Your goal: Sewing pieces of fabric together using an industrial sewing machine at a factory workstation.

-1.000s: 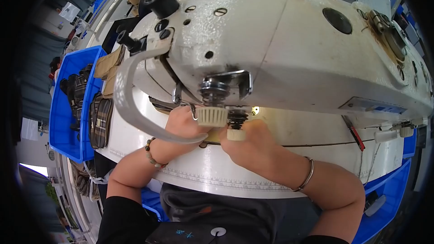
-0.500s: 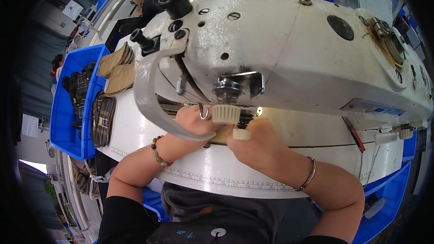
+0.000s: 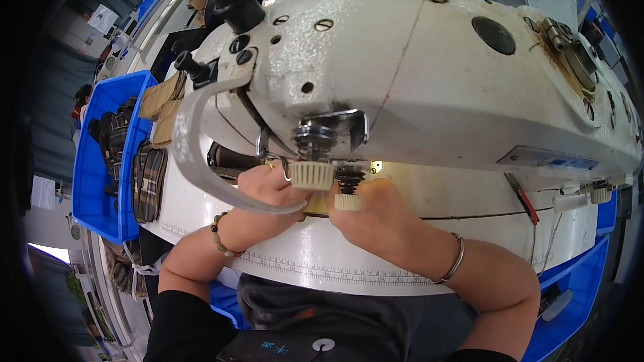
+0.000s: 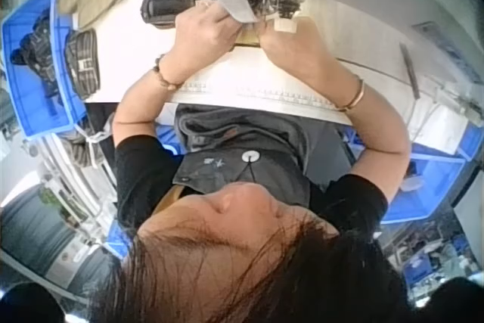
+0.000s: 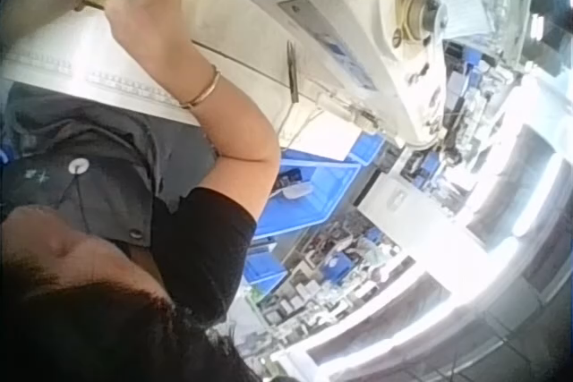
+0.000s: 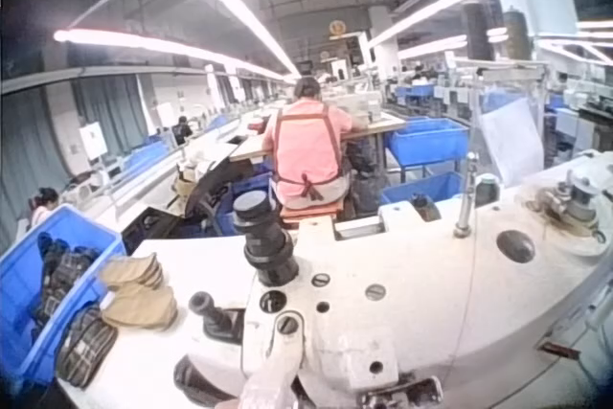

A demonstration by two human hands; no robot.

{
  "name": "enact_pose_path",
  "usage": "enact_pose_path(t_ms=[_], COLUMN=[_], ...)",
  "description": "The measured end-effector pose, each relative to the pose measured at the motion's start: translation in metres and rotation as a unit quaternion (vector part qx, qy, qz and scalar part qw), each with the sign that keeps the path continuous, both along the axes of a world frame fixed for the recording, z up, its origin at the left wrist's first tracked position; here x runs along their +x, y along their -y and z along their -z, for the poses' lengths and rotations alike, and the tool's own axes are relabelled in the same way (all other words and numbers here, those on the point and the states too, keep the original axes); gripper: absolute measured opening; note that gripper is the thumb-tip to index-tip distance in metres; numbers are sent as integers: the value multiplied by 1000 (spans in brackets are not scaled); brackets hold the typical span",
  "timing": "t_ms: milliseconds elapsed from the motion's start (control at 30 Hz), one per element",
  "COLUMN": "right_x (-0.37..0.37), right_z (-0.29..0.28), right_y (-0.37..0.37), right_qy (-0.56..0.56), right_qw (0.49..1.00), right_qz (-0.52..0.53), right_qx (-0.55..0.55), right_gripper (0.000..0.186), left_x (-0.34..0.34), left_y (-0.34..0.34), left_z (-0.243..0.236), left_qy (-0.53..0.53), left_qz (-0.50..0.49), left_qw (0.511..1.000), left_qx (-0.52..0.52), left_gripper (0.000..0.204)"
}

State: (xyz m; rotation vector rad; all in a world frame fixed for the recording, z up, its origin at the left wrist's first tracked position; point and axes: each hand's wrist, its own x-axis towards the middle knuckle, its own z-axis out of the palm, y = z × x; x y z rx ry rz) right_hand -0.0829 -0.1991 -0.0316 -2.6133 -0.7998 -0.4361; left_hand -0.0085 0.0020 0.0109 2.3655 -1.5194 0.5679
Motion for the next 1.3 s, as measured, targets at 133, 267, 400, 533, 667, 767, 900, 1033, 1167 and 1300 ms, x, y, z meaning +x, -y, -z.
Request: enact_pose_path(t_ms=[133,267,400,533,667,767,900,1033,1167,1300], right_x=[0,0,-3,-3,-2,-3,-2,-2,-2,-3], right_z=[-1,-5,-8,-10,-2,-3,-17,-18,-13,-13], right_y=[-1,-9,-6,-7,-7,-8,-8,-8,-7,-6], right_qy=[12,-2,34,53,76,53,96,79,96,80], right_qw=[1000,999,998,996,995,995,991,992,991,992], right_qz=[-6,30,16,8,14,19,15,14,9,7], right_qx=[10,35,-59,-68,-70,-79,-95,-98,-95,-94], right_gripper=[33,32,32,36,38,35,33,31,33,36], left_x=[-6,-2,0,1,0,-3,-3,0,0,1], left_y=[2,-2,0,-3,-2,-1,2,3,7,5], left_z=[1,2,1,7,4,0,2,6,-3,-4], left_qy=[10,10,-2,1,-11,-16,-27,1,13,-80], left_qz=[6,13,22,21,15,-6,4,44,18,-12], left_qw=[999,998,998,999,999,998,998,998,999,996], left_qx=[39,64,66,40,46,60,63,53,49,44], left_gripper=[23,24,26,29,34,36,30,21,17,21])
